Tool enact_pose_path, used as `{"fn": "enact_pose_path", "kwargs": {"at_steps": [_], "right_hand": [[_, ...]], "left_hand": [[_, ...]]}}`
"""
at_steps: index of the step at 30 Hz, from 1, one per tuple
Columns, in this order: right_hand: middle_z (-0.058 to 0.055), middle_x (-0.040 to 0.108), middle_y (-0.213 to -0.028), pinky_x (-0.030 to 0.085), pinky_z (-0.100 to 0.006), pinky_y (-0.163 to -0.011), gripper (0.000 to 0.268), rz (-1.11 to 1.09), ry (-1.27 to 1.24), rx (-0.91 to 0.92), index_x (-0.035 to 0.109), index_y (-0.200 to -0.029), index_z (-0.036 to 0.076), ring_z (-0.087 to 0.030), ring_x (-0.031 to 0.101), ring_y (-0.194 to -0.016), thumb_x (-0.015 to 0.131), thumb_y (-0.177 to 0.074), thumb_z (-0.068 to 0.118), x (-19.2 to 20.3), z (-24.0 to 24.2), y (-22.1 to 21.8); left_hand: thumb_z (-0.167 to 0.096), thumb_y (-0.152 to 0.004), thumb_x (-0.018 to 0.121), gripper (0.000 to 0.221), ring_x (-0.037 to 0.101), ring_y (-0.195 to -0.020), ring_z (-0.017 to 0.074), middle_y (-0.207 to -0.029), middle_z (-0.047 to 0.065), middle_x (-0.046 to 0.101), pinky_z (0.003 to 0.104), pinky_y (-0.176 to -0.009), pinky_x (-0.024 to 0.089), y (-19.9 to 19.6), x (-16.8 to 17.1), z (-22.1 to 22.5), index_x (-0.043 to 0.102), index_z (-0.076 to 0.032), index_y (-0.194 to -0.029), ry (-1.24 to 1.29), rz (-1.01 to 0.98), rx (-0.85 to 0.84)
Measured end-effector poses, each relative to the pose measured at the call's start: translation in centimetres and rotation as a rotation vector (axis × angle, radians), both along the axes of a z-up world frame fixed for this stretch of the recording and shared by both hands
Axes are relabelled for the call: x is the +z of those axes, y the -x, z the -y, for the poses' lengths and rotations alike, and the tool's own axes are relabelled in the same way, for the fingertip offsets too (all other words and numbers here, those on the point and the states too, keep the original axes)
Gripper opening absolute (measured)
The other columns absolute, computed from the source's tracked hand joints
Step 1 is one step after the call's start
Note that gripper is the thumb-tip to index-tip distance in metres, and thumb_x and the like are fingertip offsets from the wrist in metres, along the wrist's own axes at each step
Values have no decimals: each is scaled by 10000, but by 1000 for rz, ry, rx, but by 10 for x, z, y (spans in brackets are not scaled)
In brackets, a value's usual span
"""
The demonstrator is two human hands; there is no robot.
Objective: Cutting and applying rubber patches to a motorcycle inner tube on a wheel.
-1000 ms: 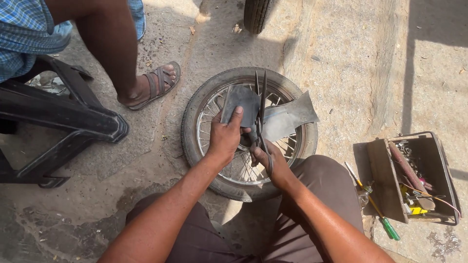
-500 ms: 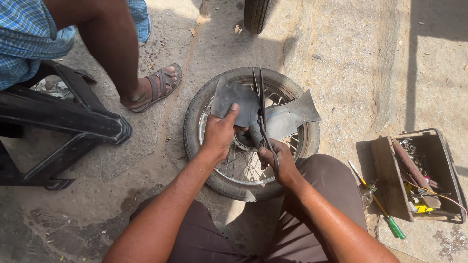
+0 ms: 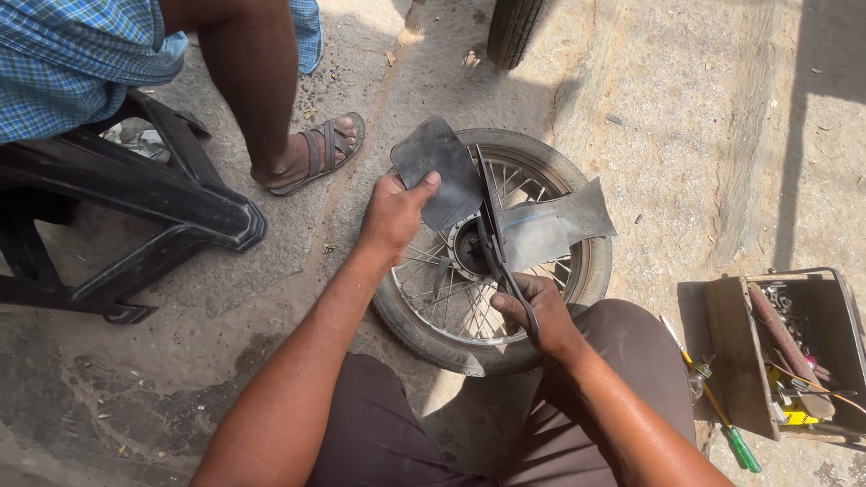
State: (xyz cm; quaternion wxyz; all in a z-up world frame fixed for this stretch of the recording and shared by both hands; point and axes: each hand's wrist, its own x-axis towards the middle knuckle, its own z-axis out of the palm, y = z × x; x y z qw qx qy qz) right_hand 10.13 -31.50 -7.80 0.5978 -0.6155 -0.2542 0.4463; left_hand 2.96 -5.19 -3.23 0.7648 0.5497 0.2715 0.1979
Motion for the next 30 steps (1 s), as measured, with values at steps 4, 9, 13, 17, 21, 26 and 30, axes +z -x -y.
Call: {"fn": "enact_pose_path", "kwargs": {"at_steps": [4,9,13,17,21,26,30], "right_hand": [[20,582,-585,443,-233,-482,312,6,-16,44,693,-832,29,-54,534,-515,808,-883,314,-6,3,0],[11,581,-554,442,-245,-453,344,97,44,68,650,-751,25,-63,546,-489,819,-881,294,-7,5,7],[9,575,-541,430,-248,-451,297,36,83,80,681,-800,40,-72,539,-471,792,-874,305,7,-1,11],[21,600,-602,469,-232,-504,301,36,46,58,724,-927,49,-56,566,-535,761,-889,345,8,-3,10],[20,609,-669,535,-233,-560,374,33,3,34,687,-970,15,-62,611,-591,738,-937,385,-6,2,8],[23,614,-655,496,-230,-518,345,13,5,25,716,-962,41,-59,583,-555,755,-883,375,4,-3,15],[5,601,-566,450,-245,-467,354,150,74,-7,682,-788,22,-70,569,-502,800,-881,342,-3,-1,17]], "left_hand": [[-173,-985,663,231,696,-809,118,-943,78,763,279,-746,566,6,11,-9,737,38,-1043,-41,-41,-75],[-149,-969,657,222,727,-827,129,-964,91,775,290,-770,591,8,11,-16,733,38,-1063,-23,-49,-77],[-118,-952,655,214,738,-813,140,-955,102,779,302,-759,606,8,18,-13,725,47,-1067,-94,-121,-84],[-126,-946,655,222,740,-823,129,-960,95,784,294,-765,609,4,16,0,725,42,-1072,-170,-177,-166],[-150,-953,676,225,729,-818,132,-941,103,790,297,-754,590,1,16,7,743,42,-1050,-257,-294,-217],[-130,-936,678,218,739,-820,138,-951,107,787,303,-754,603,3,13,4,727,48,-1051,-127,-220,-212],[-122,-932,677,222,742,-806,144,-943,117,784,304,-750,607,2,19,4,721,52,-1061,-102,-224,-215]]}}
